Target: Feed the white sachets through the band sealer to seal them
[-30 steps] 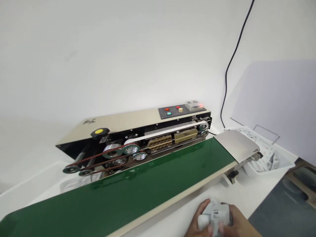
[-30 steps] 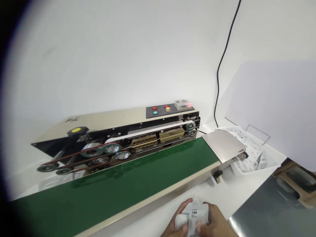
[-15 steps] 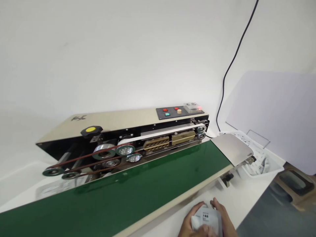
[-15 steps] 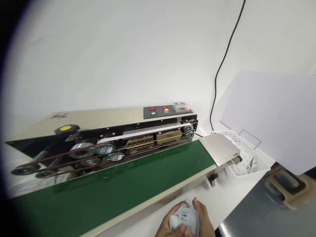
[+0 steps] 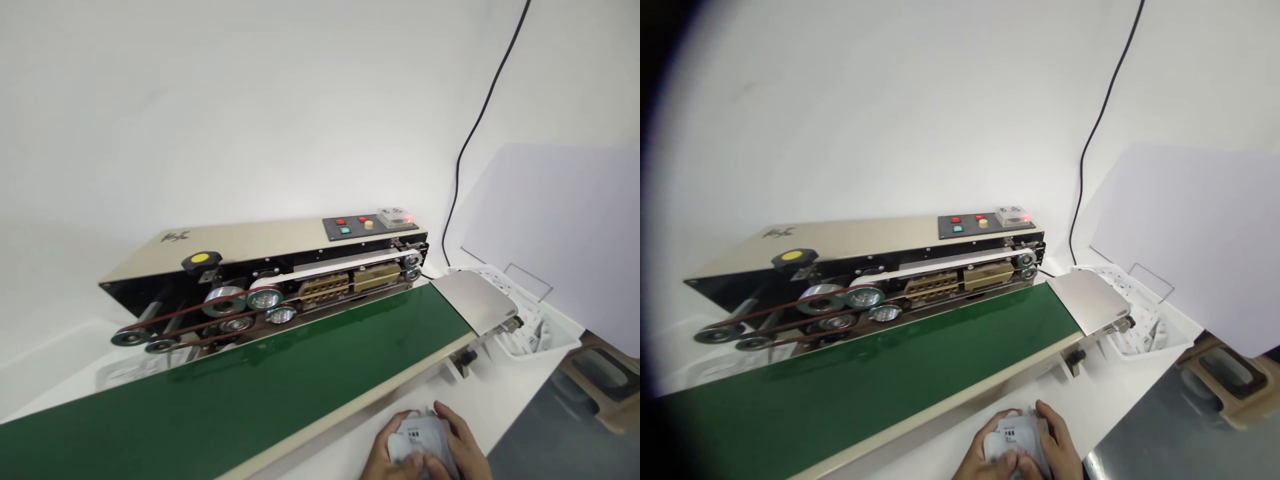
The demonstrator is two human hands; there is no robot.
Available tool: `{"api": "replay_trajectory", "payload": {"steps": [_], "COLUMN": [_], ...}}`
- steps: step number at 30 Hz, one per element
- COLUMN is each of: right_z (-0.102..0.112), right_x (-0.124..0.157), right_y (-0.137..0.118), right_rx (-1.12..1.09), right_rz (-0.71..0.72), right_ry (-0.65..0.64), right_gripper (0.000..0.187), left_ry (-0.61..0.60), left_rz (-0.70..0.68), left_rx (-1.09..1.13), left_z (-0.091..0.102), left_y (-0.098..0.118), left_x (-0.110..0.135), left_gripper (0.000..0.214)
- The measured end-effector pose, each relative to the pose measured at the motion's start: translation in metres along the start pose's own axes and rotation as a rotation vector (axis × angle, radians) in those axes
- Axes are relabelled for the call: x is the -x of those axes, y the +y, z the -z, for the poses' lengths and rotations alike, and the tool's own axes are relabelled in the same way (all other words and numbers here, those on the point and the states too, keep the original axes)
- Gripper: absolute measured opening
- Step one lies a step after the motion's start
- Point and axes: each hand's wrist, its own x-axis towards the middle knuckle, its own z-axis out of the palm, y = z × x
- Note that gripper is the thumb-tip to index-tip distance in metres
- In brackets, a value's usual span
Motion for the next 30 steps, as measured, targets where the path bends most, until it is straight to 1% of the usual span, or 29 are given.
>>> {"api": "replay_trajectory", "payload": {"steps": [3, 6, 8, 11, 15, 17, 19, 21, 23, 26, 30], "right_z": [-0.001, 0.001, 0.003, 0.008, 0.010, 0.010, 0.010, 0.010, 0.010, 0.011, 0.013], "right_x": [-0.004, -0.010, -0.016, -0.024, -0.028, -0.029, -0.031, -0.033, -0.035, -0.036, -0.037], "right_y": [-0.005, -0.014, -0.022, -0.032, -0.035, -0.035, -0.035, -0.035, -0.034, -0.032, -0.034], "right_rx": [-0.071, -0.145, -0.191, -0.290, -0.434, -0.603, -0.819, -0.978, -1.031, -1.013, -0.961], "right_rz": [-0.100, -0.179, -0.265, -0.499, -0.777, -0.887, -0.968, -1.010, -1.026, -1.014, -0.962], "right_ry": [-0.026, -0.027, -0.030, -0.043, -0.062, -0.050, -0.034, -0.025, -0.013, -0.004, -0.036], "right_gripper": [0.034, 0.036, 0.037, 0.042, 0.046, 0.045, 0.047, 0.049, 0.047, 0.043, 0.038], "left_ry": [0.042, 0.013, -0.020, -0.035, -0.005, -0.019, -0.028, -0.004, 0.034, 0.080, 0.093], "left_rz": [0.006, 0.026, 0.031, 0.037, 0.025, 0.007, 0.012, 0.062, 0.090, 0.106, 0.102], "left_rx": [-0.014, -0.030, -0.032, -0.025, -0.008, 0.011, 0.028, 0.031, 0.012, -0.021, -0.014], "left_z": [0.003, 0.003, 0.002, 0.003, 0.003, -0.002, -0.011, -0.019, -0.025, -0.029, -0.032], "left_y": [-0.001, 0.000, 0.000, -0.002, -0.007, -0.004, 0.003, 0.011, 0.017, 0.019, 0.020], "left_x": [0.000, -0.002, -0.004, -0.008, -0.008, -0.006, -0.003, -0.001, -0.001, -0.003, -0.002], "left_gripper": [0.069, 0.068, 0.068, 0.067, 0.066, 0.065, 0.063, 0.062, 0.059, 0.051, 0.046]}}
